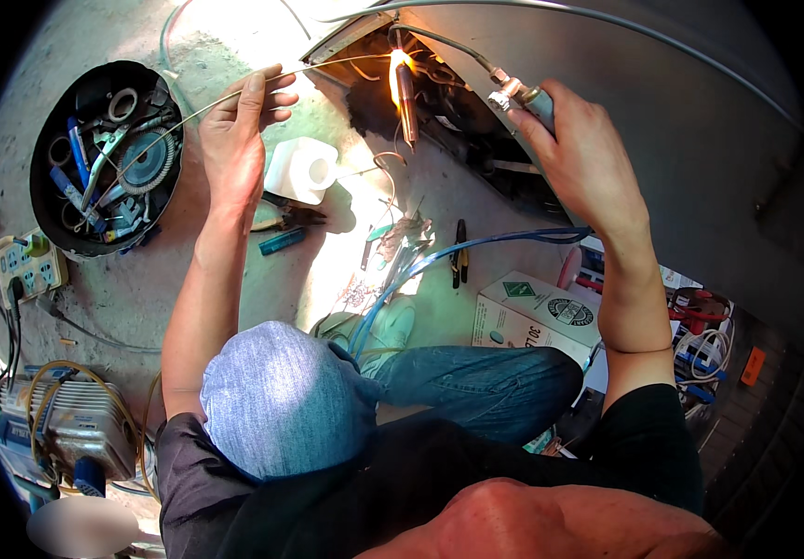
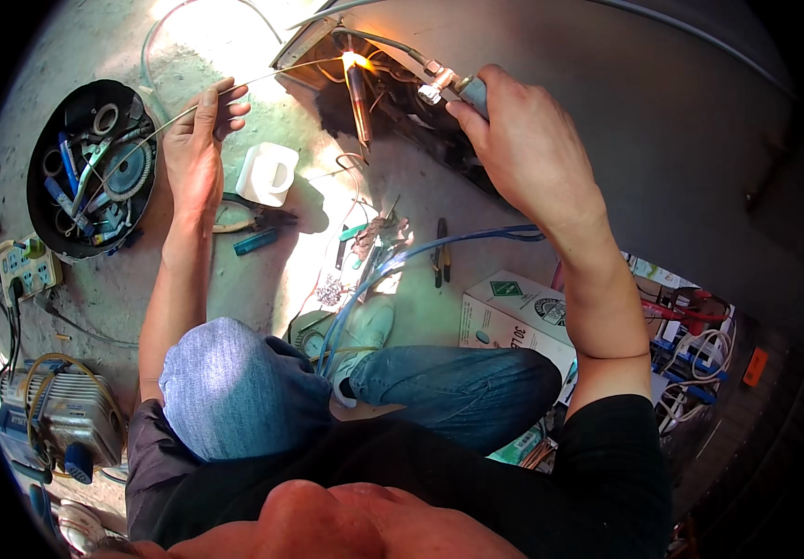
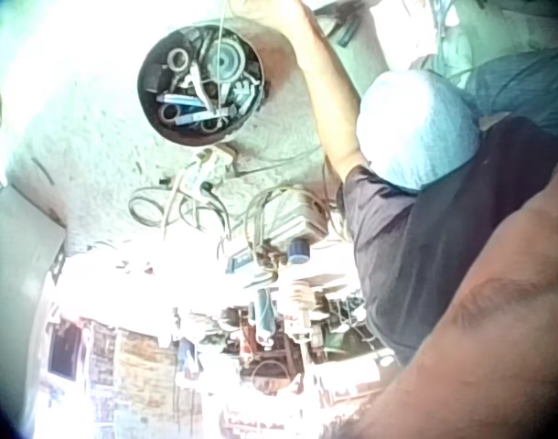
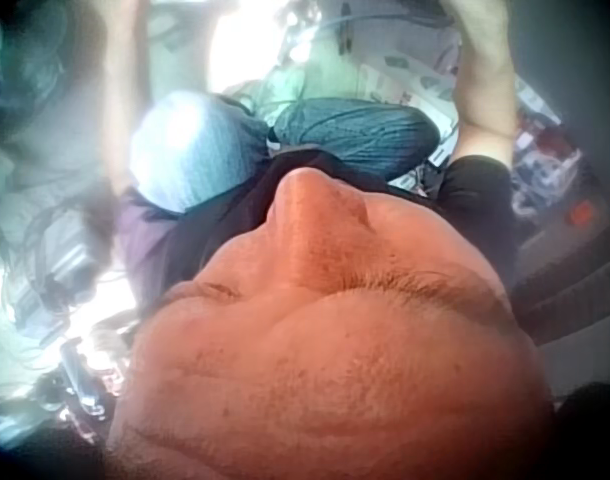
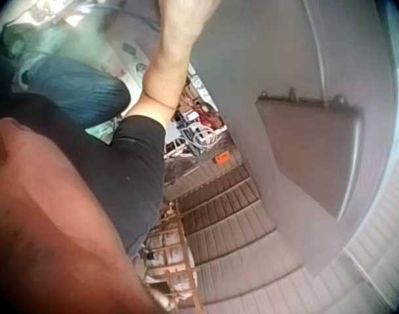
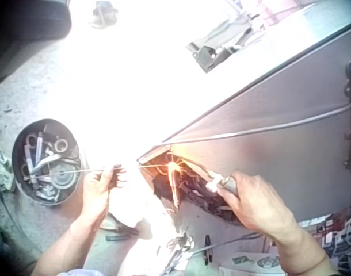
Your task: The person sits on the floor and uses a welding torch to heat and join a metal seam on a large curved appliance. They feed a thin metal rod into the flame to add filler material, moving the torch along the joint to create a continuous weld.
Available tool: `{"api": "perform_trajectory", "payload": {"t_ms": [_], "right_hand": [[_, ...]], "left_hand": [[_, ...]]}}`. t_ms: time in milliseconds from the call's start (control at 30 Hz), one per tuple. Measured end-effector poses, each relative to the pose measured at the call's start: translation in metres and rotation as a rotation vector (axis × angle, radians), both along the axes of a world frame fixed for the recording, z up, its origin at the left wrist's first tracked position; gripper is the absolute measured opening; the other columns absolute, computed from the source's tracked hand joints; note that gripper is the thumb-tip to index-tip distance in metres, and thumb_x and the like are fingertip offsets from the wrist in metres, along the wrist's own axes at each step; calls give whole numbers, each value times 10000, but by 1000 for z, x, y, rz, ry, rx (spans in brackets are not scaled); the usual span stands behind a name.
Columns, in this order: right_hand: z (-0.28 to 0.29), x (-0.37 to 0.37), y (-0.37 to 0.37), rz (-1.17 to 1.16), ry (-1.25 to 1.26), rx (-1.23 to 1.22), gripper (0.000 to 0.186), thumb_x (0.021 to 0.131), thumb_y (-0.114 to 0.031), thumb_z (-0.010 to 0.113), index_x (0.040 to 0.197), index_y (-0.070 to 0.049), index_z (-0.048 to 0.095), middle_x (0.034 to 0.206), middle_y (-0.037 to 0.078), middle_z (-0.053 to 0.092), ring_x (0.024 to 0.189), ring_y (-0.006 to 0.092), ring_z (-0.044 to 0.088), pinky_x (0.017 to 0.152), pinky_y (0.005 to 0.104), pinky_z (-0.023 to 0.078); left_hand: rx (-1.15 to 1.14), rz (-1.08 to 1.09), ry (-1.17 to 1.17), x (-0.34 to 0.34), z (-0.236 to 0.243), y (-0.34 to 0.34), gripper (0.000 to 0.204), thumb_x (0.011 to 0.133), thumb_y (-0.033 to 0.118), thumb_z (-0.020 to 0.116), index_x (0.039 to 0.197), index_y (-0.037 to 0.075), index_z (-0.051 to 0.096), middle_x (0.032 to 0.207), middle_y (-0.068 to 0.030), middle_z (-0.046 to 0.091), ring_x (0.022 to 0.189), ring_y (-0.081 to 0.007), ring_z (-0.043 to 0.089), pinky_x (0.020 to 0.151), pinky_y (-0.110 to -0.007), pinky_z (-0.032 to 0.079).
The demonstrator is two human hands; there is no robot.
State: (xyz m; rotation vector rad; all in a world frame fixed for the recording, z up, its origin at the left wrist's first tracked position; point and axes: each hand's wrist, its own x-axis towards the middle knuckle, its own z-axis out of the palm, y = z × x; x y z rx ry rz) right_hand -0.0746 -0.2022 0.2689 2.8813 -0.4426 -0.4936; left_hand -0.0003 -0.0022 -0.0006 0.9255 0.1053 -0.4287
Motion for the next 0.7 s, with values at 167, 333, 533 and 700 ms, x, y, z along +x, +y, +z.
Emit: {"api": "perform_trajectory", "payload": {"t_ms": [167,333,533,700], "right_hand": [[0,1,-1,-5,9,1,348,957,-305,661,1030,34,632,822,282,668,820,479,645,721,534,517],[-1,-1,-3,11,3,-8,349,956,-303,664,1028,37,628,819,283,666,821,479,645,722,539,514],[-1,0,-3,-4,9,-3,361,959,-318,659,1026,35,624,823,281,666,829,477,646,725,539,512],[-2,1,-3,-8,10,-5,364,963,-321,655,1021,36,622,821,279,666,829,479,645,727,538,510]], "left_hand": [[-12,-5,7,0,2,-2,359,1060,263,569,1206,-45,680,1098,-146,739,896,-140,694,784,-237,550],[-4,-3,6,0,0,-3,356,1059,259,571,1205,-47,680,1096,-145,739,899,-141,694,786,-242,550],[2,1,0,1,0,-4,350,1061,255,567,1204,-43,682,1093,-144,739,900,-140,695,788,-246,551],[10,-1,-2,1,0,-5,347,1063,256,563,1199,-39,685,1091,-141,740,901,-140,696,789,-246,551]]}}
